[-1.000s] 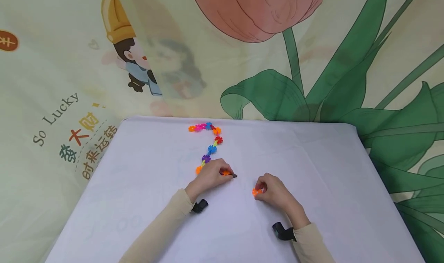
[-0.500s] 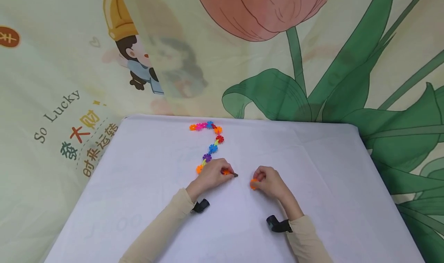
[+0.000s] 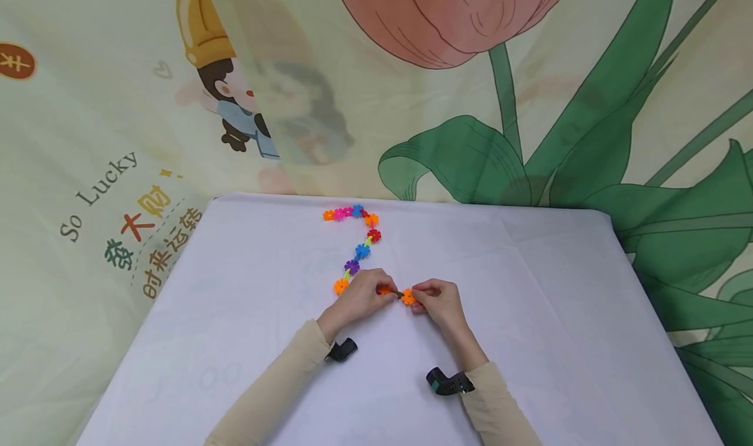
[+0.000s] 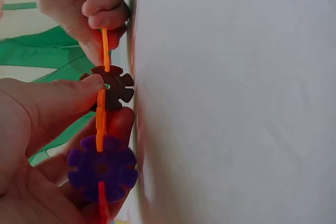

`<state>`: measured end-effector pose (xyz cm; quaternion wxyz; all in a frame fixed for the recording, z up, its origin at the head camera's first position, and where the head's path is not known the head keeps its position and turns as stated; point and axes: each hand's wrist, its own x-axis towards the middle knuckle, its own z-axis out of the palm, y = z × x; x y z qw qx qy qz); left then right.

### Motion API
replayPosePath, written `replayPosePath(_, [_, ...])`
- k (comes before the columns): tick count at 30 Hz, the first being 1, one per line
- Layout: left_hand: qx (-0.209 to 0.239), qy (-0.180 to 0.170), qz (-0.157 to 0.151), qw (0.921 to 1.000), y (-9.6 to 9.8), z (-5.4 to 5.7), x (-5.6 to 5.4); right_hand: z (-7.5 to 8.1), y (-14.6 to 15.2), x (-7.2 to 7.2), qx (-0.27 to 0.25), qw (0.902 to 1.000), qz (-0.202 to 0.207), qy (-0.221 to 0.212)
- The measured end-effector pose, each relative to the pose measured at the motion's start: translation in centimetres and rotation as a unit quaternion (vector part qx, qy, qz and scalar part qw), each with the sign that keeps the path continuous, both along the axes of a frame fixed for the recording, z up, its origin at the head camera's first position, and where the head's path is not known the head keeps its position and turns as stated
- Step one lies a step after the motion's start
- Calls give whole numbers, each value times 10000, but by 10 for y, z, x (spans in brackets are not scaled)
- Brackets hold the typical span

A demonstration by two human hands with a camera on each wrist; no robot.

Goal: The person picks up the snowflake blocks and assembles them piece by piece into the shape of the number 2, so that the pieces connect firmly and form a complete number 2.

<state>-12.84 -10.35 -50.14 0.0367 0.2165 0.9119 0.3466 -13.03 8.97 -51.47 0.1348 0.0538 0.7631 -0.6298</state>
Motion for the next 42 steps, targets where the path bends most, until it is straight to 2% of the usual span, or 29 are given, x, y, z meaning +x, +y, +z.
replayPosePath(8, [789, 168, -168, 9966, -2, -1, -4, 1, -1, 0, -506, 9985, -164, -122])
replayPosePath(12, [949, 230, -110, 9952, -1, 0, -5, 1, -3, 0, -618, 9978, -247, -32])
replayPosePath(14, [893, 166, -46, 9959, -1, 2, -5, 1, -4, -1, -602, 9980, -184, 22])
replayPosePath(17, [573, 58, 28, 9983, -2, 5, -4, 2, -4, -3, -416, 9989, 29, 193])
replayPosePath(19, [336, -59, -15, 9994, -1, 9, -2, 4, -4, -4, -44, 9990, 260, 356])
replayPosePath(21, [119, -122, -111, 9998, -2, 14, 0, 7, -3, -4, 554, 9950, 484, 671])
replayPosePath(23, [-99, -98, -186, 9997, -6, 20, 2, 11, 0, -3, 1350, 9821, 612, 1161])
replayPosePath(25, [-338, 150, -109, 9993, -14, 27, 2, 14, 4, -3, 2124, 9592, 667, 1740])
replayPosePath(28, [-775, 600, 449, 9942, -33, 37, -1, 19, 14, -7, 3221, 9074, 639, 2622])
replayPosePath(31, [-1345, 911, 1111, 9804, -52, 44, -5, 27, 25, -14, 4033, 8569, 685, 3136])
replayPosePath(33, [-1677, 1004, 1388, 9708, -62, 47, -7, 32, 30, -19, 4376, 8333, 721, 3301])
replayPosePath(34, [-1842, 1023, 1467, 9665, -65, 47, -7, 35, 32, -21, 4503, 8247, 750, 3339])
replayPosePath(36, [-2012, 1031, 1559, 9616, -69, 48, -7, 41, 33, -23, 4632, 8156, 764, 3383])
replayPosePath(42, [-2275, 1132, 1740, 9514, -70, 48, -2, 51, 24, -25, 4776, 8050, 683, 3453])
